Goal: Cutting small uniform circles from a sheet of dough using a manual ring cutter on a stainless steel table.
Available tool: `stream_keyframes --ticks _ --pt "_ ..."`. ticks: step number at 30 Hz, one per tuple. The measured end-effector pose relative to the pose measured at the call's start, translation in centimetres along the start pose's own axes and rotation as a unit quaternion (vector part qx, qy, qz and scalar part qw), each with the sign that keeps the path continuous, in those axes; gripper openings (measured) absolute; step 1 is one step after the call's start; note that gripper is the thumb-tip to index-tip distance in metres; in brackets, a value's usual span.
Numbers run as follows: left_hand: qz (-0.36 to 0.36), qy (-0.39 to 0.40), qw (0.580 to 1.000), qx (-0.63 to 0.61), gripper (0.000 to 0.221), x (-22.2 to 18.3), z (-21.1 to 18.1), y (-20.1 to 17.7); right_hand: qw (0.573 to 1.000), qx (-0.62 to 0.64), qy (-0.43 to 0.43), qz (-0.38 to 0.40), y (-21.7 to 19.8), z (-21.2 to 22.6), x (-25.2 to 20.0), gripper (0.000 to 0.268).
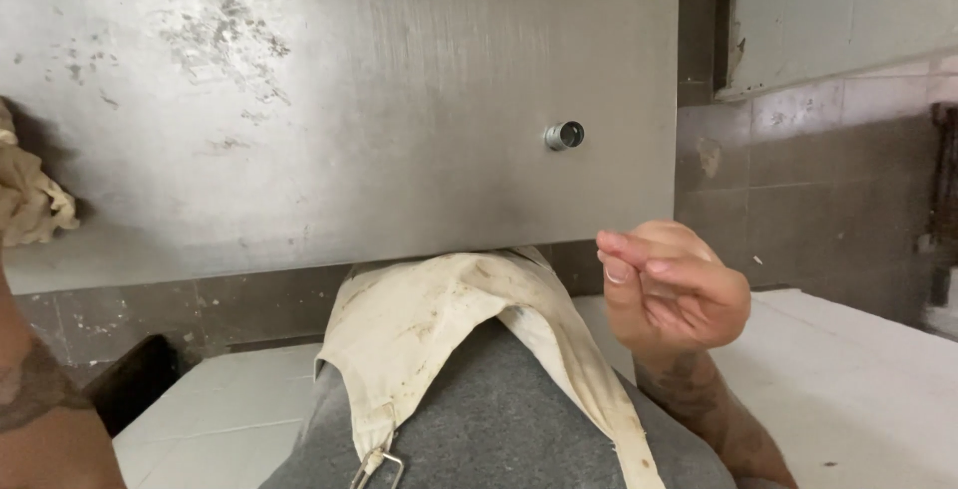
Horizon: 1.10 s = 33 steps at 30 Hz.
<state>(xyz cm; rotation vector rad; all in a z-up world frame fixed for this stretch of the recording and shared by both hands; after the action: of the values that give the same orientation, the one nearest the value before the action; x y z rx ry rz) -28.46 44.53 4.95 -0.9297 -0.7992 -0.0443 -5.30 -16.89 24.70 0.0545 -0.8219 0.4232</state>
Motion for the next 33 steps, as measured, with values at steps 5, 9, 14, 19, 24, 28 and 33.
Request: stream_keyframes --ticks 5,9,14,19,24,28,33 --pt "-0.009 0.057 0.992 0.111 0.018 4.3 -6.6 -2.6 0.999 -0.009 0.004 -0.033 2.4 1.5 0.4 0.030" --pt "0.113 0.137 0.741 -0.648 0.019 13.3 -20.3 -23.2 0.998 0.027 0.027 -0.056 4.3 2.7 1.0 0.029" --pt "0.081 0.192 0.579 -0.788 0.054 15.4 -25.6 -32.0 0.995 0.060 0.082 0.011 4.9 4.1 0.8 0.035" --pt "0.109 0.120 0.492 -0.855 0.023 15.9 -26.0 -33.4 0.987 0.144 0.074 0.001 6.4 4.3 1.9 0.025" --pt "0.130 0.069 0.458 -0.877 0.021 15.3 -26.4 -33.9 0.986 0.150 0.077 0.004 6.3 4.3 1.8 0.024" --pt "0.159 0.024 0.449 -0.879 0.020 15.0 -26.6 -34.2 0.986 0.146 0.072 0.029 6.2 4.4 2.4 0.025" --pt "0.155 0.001 0.442 -0.884 0.018 14.8 -26.8 -34.5 0.988 0.143 0.065 0.004 6.1 4.1 2.0 0.024"
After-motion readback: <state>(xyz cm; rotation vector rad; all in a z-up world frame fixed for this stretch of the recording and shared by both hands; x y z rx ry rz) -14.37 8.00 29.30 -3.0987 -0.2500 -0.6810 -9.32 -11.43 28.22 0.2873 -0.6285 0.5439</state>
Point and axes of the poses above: each hand's wrist, its own x-axis towards the middle knuckle, its own y-axis out of the palm, z = x × y, the point moved 4 cm from there along x, towards the middle knuckle, and after that the axes turned 10 degrees about x, right-handed, at the moved point
